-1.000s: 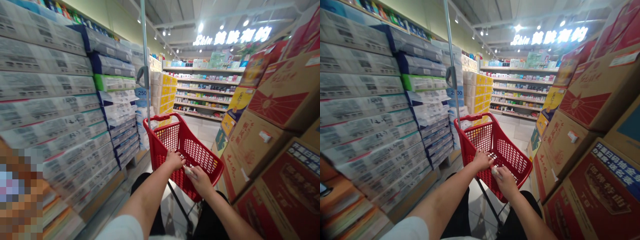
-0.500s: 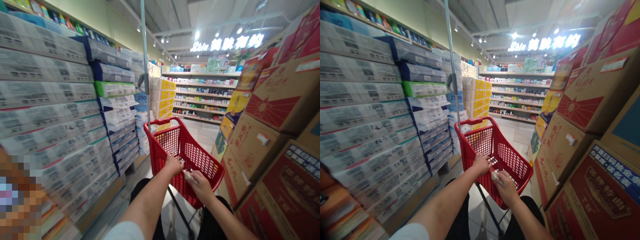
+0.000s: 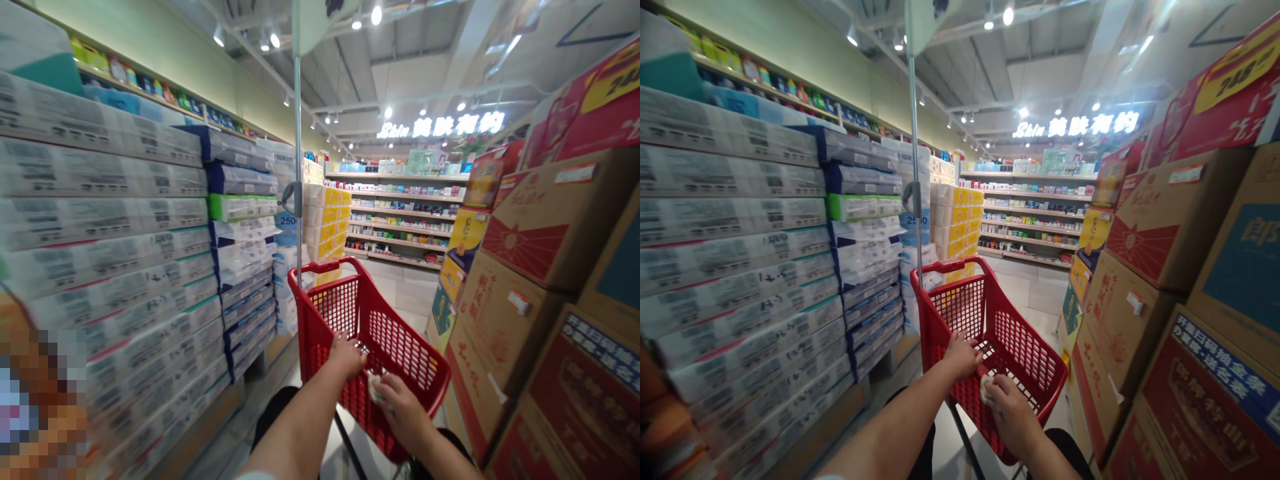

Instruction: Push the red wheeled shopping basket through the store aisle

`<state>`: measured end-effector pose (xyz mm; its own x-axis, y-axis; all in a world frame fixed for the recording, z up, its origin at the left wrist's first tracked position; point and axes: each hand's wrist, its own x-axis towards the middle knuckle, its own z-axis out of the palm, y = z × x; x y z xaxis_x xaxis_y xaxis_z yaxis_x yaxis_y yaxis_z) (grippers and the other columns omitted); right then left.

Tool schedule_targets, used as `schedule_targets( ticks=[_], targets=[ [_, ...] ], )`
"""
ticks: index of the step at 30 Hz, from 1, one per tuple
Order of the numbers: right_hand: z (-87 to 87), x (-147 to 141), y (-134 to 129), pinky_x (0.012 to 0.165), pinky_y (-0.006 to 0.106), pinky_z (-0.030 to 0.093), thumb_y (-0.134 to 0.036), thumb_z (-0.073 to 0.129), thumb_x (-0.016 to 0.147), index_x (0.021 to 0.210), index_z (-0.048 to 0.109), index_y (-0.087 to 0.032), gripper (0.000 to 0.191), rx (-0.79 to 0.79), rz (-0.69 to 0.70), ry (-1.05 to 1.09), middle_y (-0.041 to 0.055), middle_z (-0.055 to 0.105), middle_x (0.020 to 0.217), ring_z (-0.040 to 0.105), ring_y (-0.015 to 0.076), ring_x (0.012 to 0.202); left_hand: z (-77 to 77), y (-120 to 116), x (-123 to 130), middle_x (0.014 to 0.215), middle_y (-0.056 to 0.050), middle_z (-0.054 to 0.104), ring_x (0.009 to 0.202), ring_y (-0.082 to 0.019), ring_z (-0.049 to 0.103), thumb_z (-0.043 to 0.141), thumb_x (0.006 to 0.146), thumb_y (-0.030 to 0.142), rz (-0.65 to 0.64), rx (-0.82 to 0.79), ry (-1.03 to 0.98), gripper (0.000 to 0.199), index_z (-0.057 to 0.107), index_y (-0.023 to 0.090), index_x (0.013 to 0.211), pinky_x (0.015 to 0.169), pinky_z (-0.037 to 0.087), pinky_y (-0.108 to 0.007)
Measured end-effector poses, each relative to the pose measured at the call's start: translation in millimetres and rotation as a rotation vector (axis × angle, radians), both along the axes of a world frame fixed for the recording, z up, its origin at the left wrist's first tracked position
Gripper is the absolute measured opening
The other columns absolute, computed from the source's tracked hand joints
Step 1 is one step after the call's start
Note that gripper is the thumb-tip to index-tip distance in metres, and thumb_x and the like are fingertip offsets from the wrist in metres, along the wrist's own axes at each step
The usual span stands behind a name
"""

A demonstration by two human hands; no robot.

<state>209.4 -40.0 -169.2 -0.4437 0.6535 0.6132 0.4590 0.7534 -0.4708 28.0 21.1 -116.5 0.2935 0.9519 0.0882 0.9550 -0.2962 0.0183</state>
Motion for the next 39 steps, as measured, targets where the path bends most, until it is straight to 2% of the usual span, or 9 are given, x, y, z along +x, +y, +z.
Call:
schedule_targets(
  ticks=[5, 9, 14, 18, 24, 28, 33, 35, 39],
  targets=[
    [-3.9, 2.5, -2.6, 0.075, 0.028, 0.053, -0.026, 0.048, 0.091, 0.092, 0.065, -0.025, 0.017, -0.105, -0.082, 0.020, 0.0045, 0.062, 0.088, 0.062, 0.0182, 0.081, -2.1, -2.5, -2.3, 0.130, -0.001, 0.061, 0.136, -0.031, 0.032, 0.027, 0.093, 0.042, 0.013, -0.011, -0.017, 0.048, 0.072, 0.032, 0.106, 0.110, 0.019, -0.055],
    [-7.3, 4.3, 0.6, 0.087, 0.029, 0.049, -0.025, 0.049, 0.091, 0.107, 0.064, -0.024, 0.023, -0.051, 0.040, -0.050, 0.0073, 0.062, 0.105, 0.060, 0.0191, 0.098, -2.8, -3.9, -3.7, 0.128, -0.003, 0.062, 0.135, -0.032, 0.033, 0.025, 0.093, 0.042, 0.005, -0.017, -0.009, 0.050, 0.070, 0.029, 0.111, 0.110, 0.017, -0.056],
    [-13.5, 5.5, 6.2, 0.068, 0.026, 0.050, -0.034, 0.052, 0.091, 0.081, 0.064, -0.020, 0.020, -0.188, -0.163, 0.008, 0.0028, 0.060, 0.077, 0.060, 0.0165, 0.071, -4.0, -4.3, -3.0, 0.130, -0.003, 0.060, 0.135, -0.032, 0.034, 0.025, 0.093, 0.042, 0.028, -0.012, -0.022, 0.051, 0.071, 0.028, 0.108, 0.110, 0.018, -0.056],
    [-16.6, 6.7, 0.7, 0.084, 0.029, 0.051, -0.023, 0.049, 0.089, 0.106, 0.064, -0.024, 0.022, -0.028, 0.013, -0.021, 0.0079, 0.062, 0.104, 0.060, 0.0194, 0.095, -4.2, -3.9, -3.4, 0.125, -0.003, 0.063, 0.134, -0.032, 0.035, 0.025, 0.093, 0.041, 0.017, 0.008, -0.012, 0.050, 0.072, 0.028, 0.104, 0.110, 0.019, -0.055],
    [-4.6, 6.8, -0.5, 0.078, 0.028, 0.052, -0.029, 0.047, 0.093, 0.101, 0.067, -0.026, 0.022, -0.142, -0.086, -0.015, 0.0053, 0.063, 0.091, 0.061, 0.0181, 0.084, -2.6, -2.1, -3.7, 0.127, -0.001, 0.062, 0.134, -0.032, 0.034, 0.027, 0.093, 0.041, 0.010, -0.004, -0.013, 0.048, 0.073, 0.030, 0.102, 0.111, 0.016, -0.055],
    [4.1, 5.8, 8.5, 0.086, 0.029, 0.049, -0.030, 0.047, 0.093, 0.116, 0.065, -0.027, 0.030, -0.103, 0.044, -0.075, 0.0074, 0.064, 0.107, 0.061, 0.0191, 0.095, -3.2, 0.0, -1.7, 0.127, -0.004, 0.062, 0.135, -0.032, 0.033, 0.025, 0.093, 0.041, 0.020, 0.001, -0.003, 0.051, 0.072, 0.028, 0.105, 0.110, 0.017, -0.056],
    [0.8, 0.5, 27.4, 0.069, 0.030, 0.051, -0.042, 0.047, 0.093, 0.086, 0.071, -0.021, 0.033, -0.292, -0.123, 0.026, 0.0050, 0.066, 0.077, 0.063, 0.0200, 0.074, -6.7, 3.6, -1.4, 0.128, -0.001, 0.062, 0.133, -0.033, 0.036, 0.025, 0.093, 0.041, 0.002, 0.035, -0.019, 0.050, 0.072, 0.029, 0.105, 0.110, 0.017, -0.056],
    [-3.4, -2.5, 27.0, 0.073, 0.031, 0.052, -0.041, 0.044, 0.094, 0.093, 0.071, -0.021, 0.034, -0.279, -0.138, 0.054, 0.0058, 0.067, 0.081, 0.064, 0.0209, 0.077, -7.6, 4.6, -2.5, 0.127, -0.001, 0.062, 0.133, -0.033, 0.036, 0.026, 0.093, 0.041, 0.003, 0.038, -0.030, 0.049, 0.072, 0.028, 0.104, 0.110, 0.017, -0.056],
    [-6.6, -5.3, 10.8, 0.093, 0.030, 0.047, -0.026, 0.043, 0.094, 0.129, 0.057, -0.028, 0.038, -0.128, 0.021, 0.024, 0.0077, 0.063, 0.112, 0.061, 0.0193, 0.103, -7.5, 4.3, -6.6, 0.126, -0.001, 0.063, 0.134, -0.031, 0.035, 0.029, 0.093, 0.040, 0.012, 0.043, -0.037, 0.046, 0.073, 0.030, 0.100, 0.110, 0.017, -0.054]
  ],
)
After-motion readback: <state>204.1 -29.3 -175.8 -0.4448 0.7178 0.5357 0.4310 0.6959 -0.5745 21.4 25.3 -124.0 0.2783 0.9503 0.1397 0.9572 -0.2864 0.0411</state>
